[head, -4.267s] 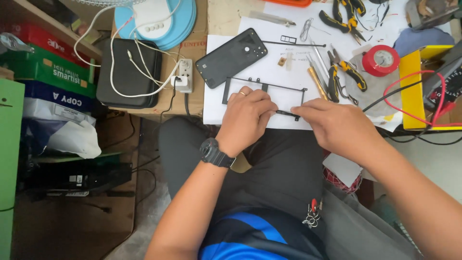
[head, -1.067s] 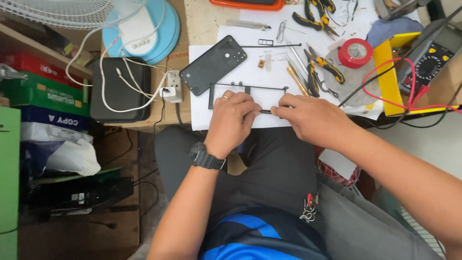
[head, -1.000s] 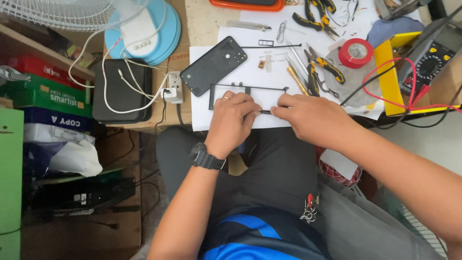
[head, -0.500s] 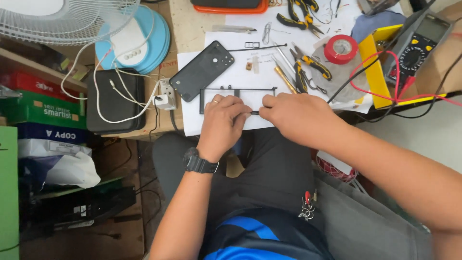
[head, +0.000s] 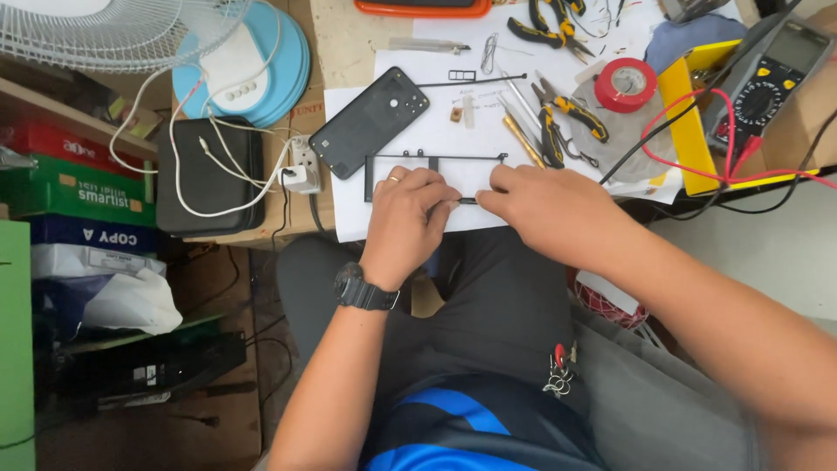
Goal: The person uses a blue utility knife to scrape and clean the edges of a black rectangular frame, likely a smartphone bezel. They hold the frame with their left hand and carefully run the blade along its perimeter to remove residue.
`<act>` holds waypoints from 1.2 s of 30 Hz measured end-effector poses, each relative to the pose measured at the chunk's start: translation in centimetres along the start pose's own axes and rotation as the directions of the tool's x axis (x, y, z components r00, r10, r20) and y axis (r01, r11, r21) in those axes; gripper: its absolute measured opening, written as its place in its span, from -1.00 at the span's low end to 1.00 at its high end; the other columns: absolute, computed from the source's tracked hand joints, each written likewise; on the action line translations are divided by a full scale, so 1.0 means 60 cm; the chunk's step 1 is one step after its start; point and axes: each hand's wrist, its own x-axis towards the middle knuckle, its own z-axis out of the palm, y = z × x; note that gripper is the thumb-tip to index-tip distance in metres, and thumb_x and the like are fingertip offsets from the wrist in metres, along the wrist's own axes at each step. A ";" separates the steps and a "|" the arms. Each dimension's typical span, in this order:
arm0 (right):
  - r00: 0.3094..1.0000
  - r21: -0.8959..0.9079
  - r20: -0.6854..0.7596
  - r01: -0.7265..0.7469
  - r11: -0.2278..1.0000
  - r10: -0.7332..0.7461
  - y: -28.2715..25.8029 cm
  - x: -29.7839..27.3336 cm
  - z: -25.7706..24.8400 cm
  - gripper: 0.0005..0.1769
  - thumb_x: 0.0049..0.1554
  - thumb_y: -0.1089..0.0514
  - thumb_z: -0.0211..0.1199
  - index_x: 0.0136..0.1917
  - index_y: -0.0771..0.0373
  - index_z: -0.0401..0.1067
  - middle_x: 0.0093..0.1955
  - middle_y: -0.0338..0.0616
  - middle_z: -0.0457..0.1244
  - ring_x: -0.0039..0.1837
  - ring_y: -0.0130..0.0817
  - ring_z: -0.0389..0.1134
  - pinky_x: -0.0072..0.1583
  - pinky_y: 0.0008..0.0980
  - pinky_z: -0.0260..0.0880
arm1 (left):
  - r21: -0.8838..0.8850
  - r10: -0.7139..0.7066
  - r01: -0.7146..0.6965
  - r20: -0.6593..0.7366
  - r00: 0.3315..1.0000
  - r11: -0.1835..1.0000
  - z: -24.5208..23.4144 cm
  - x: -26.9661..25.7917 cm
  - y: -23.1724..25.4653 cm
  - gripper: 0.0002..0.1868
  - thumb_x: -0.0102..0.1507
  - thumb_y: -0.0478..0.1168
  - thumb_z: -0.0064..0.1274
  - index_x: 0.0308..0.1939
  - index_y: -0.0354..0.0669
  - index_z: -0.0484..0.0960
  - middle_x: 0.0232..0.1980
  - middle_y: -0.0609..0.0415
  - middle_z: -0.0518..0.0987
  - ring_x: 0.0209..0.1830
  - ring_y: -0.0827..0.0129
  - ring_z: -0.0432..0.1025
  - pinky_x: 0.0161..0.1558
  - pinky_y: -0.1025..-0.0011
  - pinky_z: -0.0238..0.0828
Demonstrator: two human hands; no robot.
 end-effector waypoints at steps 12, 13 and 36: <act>0.991 -0.167 -0.129 0.019 0.986 -0.041 -0.030 0.039 -0.005 -0.81 0.27 0.36 0.36 -0.11 0.09 0.59 -0.12 -0.31 0.39 -0.14 -0.28 0.52 -0.16 -0.16 0.61 | 0.006 -0.007 0.007 -0.017 1.000 1.000 0.000 0.000 0.003 -0.90 0.38 -0.33 0.37 -0.09 -0.04 0.94 -0.09 0.03 0.79 0.03 0.18 0.55 0.12 0.25 0.42; 0.991 -0.168 -0.129 0.019 0.986 -0.041 -0.026 0.026 -0.021 -0.81 0.27 0.36 0.36 -0.11 0.09 0.59 -0.12 -0.31 0.39 -0.14 -0.28 0.52 -0.16 -0.16 0.61 | 0.006 -0.007 0.007 -0.017 1.000 1.000 0.002 -0.002 0.000 -0.90 0.38 -0.33 0.37 -0.09 -0.04 0.94 -0.09 0.03 0.79 0.03 0.18 0.55 0.12 0.25 0.42; 0.909 0.730 -0.088 -0.219 0.647 0.408 0.020 -0.038 0.065 -0.66 0.30 0.29 0.32 0.33 0.24 0.65 0.00 0.02 0.49 -0.10 -0.02 0.64 -0.14 -0.06 0.60 | 0.208 0.071 -0.058 -0.060 0.996 0.977 -0.006 -0.012 0.035 -0.89 0.46 -0.28 0.30 -0.01 -0.08 0.92 -0.05 -0.05 0.77 0.04 0.15 0.55 0.10 0.21 0.45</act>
